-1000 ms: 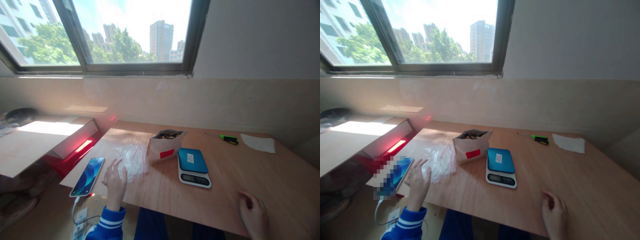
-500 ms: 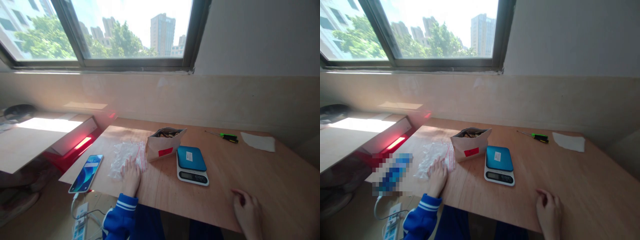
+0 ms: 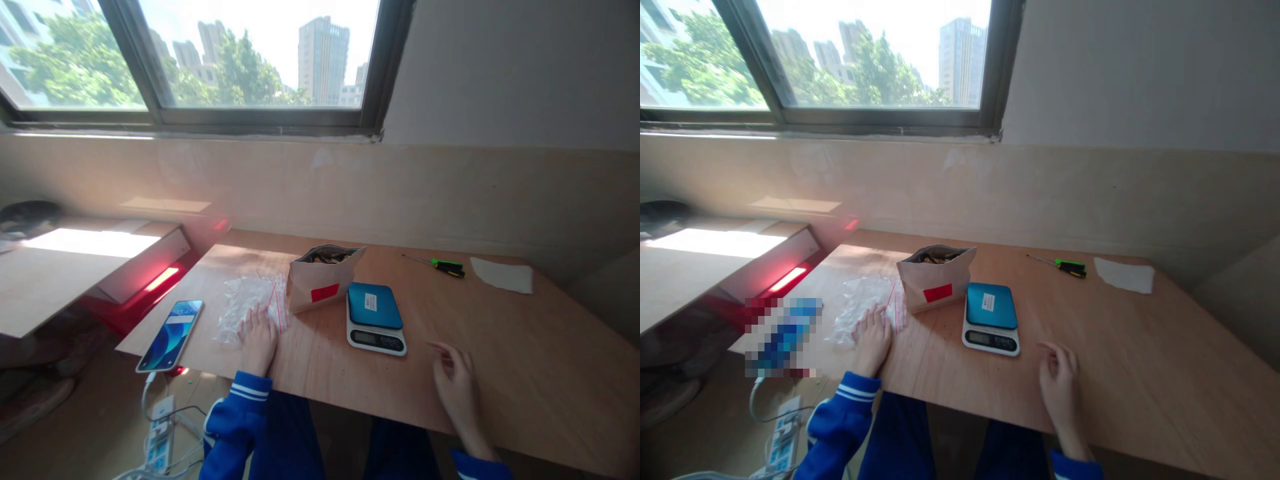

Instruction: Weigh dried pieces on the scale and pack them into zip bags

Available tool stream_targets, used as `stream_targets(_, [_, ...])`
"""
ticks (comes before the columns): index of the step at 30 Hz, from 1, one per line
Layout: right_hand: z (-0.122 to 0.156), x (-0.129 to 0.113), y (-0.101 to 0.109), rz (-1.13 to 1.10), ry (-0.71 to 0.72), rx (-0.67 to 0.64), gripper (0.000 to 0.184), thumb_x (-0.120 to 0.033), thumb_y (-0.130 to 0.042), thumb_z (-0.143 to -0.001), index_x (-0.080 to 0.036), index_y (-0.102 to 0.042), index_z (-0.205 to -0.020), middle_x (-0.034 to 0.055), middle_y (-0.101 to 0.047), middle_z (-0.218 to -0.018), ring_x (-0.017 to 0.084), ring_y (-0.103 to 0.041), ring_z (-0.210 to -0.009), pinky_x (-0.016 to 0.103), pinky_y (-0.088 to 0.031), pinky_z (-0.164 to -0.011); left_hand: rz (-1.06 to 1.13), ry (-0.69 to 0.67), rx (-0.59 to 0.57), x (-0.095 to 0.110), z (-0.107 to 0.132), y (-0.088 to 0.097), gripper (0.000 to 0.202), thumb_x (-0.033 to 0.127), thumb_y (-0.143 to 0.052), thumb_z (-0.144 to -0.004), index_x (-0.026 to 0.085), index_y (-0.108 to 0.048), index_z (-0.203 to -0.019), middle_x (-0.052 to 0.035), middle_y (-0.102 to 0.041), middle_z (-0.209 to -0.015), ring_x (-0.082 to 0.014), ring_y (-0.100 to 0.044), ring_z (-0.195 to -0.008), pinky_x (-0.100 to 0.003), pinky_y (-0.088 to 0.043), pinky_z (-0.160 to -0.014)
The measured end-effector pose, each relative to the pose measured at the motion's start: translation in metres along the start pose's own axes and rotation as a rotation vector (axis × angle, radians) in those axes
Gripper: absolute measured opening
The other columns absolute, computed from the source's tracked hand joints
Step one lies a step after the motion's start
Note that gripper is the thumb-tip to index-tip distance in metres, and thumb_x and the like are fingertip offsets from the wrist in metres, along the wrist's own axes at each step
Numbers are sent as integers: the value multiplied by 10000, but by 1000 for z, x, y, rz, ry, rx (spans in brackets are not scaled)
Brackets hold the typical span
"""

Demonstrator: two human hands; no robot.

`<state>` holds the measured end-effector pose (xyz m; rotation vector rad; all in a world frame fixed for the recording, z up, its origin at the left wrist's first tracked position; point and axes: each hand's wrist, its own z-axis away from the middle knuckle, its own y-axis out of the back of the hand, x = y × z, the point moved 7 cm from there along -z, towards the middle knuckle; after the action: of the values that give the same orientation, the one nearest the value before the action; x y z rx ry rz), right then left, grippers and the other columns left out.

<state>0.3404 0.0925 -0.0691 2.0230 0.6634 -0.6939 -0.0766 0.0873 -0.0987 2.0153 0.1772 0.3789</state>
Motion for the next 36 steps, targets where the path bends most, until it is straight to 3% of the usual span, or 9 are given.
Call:
stream_targets(3, [-21,-82,-15,-181,188,-135,220,-302,-437,-895,-224,-608,-1012,98,-582,-1083,249,-542,-1066,408,-461,-890,18,13,2,0,-1,2,454,230,-284,-923,97,-549,-1267,-178,-450,-1435,-330,-391,-1315,-520,-245,-1048])
stream_targets(7, [-54,-188,-24,-299,432,-208,235,-225,-398,-944,-235,-605,-1056,75,-595,-1124,216,-543,-1111,405,-425,-976,28,22,15,0,-2,5,448,236,-283,-926,99,-560,-1251,-172,-478,-1413,-327,-409,-1301,-509,-245,-1048])
stream_targets(9, [-70,-229,-31,-315,561,-223,243,-189,-387,-945,-228,-609,-1039,71,-616,-1087,209,-556,-1092,391,-445,-954,23,20,12,0,-2,5,443,237,-299,-921,96,-561,-1250,-177,-480,-1410,-332,-419,-1292,-508,-255,-1040])
stream_targets(12, [-90,-267,-53,-260,693,-325,228,-152,-406,-936,-199,-617,-1007,69,-642,-1020,198,-592,-1014,364,-465,-916,18,17,17,0,-2,4,441,235,-307,-918,93,-558,-1253,-183,-478,-1410,-332,-424,-1288,-508,-260,-1037])
stream_targets(15, [-102,-282,-82,-109,738,-458,191,-128,-449,-921,-164,-636,-934,72,-671,-956,192,-623,-929,321,-479,-840,17,10,29,-1,-2,3,444,234,-288,-926,90,-561,-1245,-185,-473,-1413,-328,-418,-1294,-509,-252,-1041])
stream_targets(18, [-110,-281,-97,39,659,-515,175,-157,-471,-932,-157,-644,-903,68,-697,-878,183,-650,-826,280,-472,-734,17,-3,33,-1,-2,1,440,233,-290,-926,85,-568,-1233,-191,-474,-1410,-335,-425,-1288,-514,-264,-1031])
stream_targets(25, [-117,-275,-97,313,439,-540,191,-323,-606,-883,-141,-637,-932,93,-709,-818,197,-661,-736,241,-414,-590,20,-5,60,-2,-3,0,408,228,-337,-912,94,-584,-1208,-187,-500,-1388,-334,-448,-1267,-513,-280,-1020])
stream_targets(30, [-115,-281,-105,409,466,-648,234,-318,-568,-902,-122,-695,-891,142,-722,-888,216,-672,-799,252,-417,-620,20,-6,83,-3,-2,1,405,230,-338,-915,100,-582,-1211,-180,-520,-1372,-326,-464,-1255,-502,-279,-1021])
stream_targets(36, [-119,-284,-114,339,499,-730,176,-284,-617,-852,-151,-729,-825,92,-735,-838,173,-645,-710,239,-376,-564,19,-10,92,-2,-3,2,397,230,-333,-920,105,-585,-1199,-167,-531,-1363,-325,-471,-1241,-499,-278,-1016])
